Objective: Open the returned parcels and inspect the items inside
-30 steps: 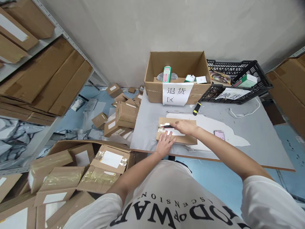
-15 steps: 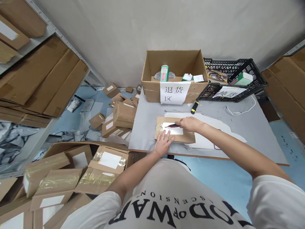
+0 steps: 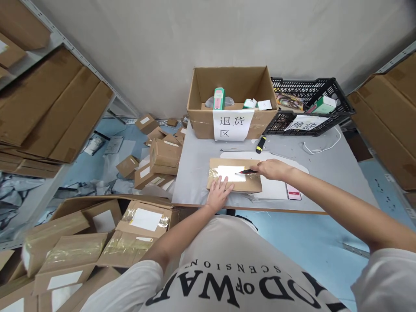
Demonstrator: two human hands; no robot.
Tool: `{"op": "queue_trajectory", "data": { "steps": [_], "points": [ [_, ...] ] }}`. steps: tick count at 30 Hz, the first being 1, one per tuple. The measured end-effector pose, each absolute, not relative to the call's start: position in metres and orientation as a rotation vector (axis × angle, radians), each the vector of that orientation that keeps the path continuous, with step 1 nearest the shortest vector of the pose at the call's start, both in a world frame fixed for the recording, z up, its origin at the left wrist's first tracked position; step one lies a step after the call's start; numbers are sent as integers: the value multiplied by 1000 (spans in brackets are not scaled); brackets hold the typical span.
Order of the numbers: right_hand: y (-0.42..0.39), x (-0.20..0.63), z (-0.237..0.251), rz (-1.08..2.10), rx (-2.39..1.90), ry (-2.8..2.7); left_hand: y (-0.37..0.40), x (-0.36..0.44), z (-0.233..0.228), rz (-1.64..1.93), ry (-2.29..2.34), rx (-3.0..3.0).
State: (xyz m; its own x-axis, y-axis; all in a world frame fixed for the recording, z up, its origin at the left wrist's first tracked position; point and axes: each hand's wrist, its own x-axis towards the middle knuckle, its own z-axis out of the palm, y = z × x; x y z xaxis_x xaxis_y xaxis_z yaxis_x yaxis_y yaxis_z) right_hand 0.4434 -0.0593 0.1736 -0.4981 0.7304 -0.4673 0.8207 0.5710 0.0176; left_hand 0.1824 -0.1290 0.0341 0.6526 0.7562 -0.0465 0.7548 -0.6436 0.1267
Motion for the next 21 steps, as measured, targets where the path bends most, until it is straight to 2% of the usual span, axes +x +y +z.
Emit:
{"op": "queue_trajectory", "data": {
  "steps": [10, 21],
  "points": [
    [-78, 526, 167, -288, 1299, 2307, -130, 183, 33, 25, 1264, 2731],
    [-143, 595, 145, -447, 1776, 2268, -128, 183, 36, -9, 1260, 2736]
  ]
}}
